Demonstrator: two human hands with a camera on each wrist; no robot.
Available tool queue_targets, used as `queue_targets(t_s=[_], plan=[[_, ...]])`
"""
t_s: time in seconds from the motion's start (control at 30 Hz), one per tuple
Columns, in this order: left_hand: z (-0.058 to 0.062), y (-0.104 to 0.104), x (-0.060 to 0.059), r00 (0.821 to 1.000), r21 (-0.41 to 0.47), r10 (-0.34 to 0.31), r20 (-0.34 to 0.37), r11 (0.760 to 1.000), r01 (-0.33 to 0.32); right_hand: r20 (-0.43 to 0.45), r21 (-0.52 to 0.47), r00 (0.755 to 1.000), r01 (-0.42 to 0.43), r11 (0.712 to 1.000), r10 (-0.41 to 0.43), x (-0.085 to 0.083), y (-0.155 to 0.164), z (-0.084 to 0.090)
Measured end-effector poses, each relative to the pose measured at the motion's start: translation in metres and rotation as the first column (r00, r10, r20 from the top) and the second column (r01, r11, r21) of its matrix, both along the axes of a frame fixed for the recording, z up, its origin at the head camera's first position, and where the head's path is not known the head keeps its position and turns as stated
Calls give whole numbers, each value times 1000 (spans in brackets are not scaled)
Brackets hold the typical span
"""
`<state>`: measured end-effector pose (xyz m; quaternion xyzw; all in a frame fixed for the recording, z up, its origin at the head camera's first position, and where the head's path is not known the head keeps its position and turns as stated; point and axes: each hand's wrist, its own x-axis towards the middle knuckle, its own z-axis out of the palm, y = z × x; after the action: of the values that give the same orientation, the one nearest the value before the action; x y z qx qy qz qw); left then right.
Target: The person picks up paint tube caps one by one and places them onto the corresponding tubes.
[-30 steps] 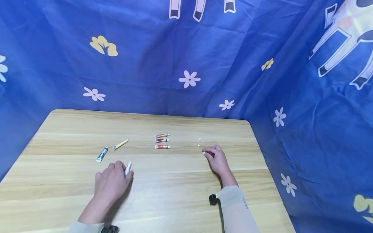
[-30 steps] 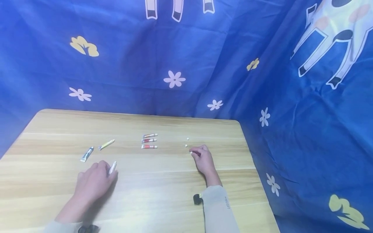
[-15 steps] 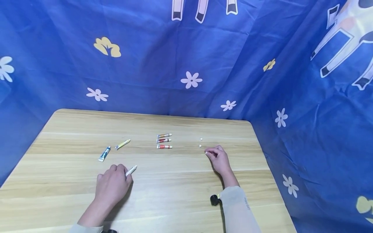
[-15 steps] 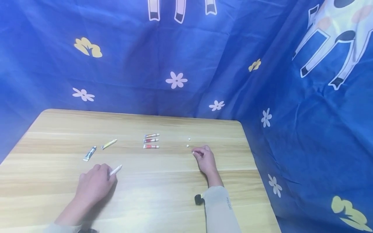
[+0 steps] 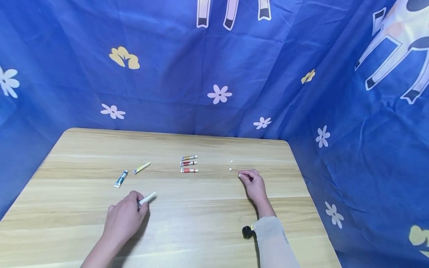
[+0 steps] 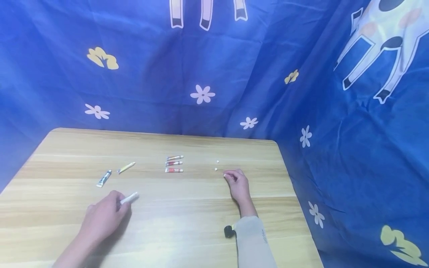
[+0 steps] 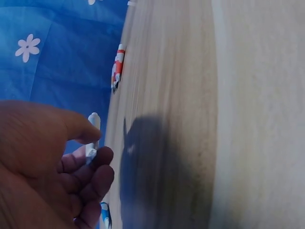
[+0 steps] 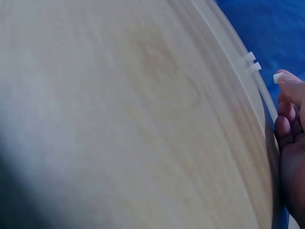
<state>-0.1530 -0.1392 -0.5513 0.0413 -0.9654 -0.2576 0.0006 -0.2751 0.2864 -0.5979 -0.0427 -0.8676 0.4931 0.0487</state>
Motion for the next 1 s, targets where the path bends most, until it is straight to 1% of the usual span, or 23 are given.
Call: queue_targets(t_s=[0.1,0.23,0.37,0.5,0.67,0.77,1.0], plan=[[2,3,0,1000,31,15,9,999,-15,4,-23,1000,17,1000,-17,1,1,0],[3,6,1,1000,56,27,3,998,-27,-2,-46,1000,31,998,-31,1,2,-1],[2,8,2,999,72,33,1,997,-34,-6,-76,999,46,996,-47,1,3,-3],[2,10,2,999,90,33,8,995,-34,-4,-86,999,53,995,-53,1,4,-4],[3,12,2,999,94,36,-1,995,-36,-5,-89,999,54,995,-54,-1,4,-3],[2,13,3,999,90,40,-7,995,-39,9,-96,998,57,994,-57,-1,4,-3],[3,14,5,999,97,48,4,994,-48,48,-125,996,87,988,-82,0,4,-3]])
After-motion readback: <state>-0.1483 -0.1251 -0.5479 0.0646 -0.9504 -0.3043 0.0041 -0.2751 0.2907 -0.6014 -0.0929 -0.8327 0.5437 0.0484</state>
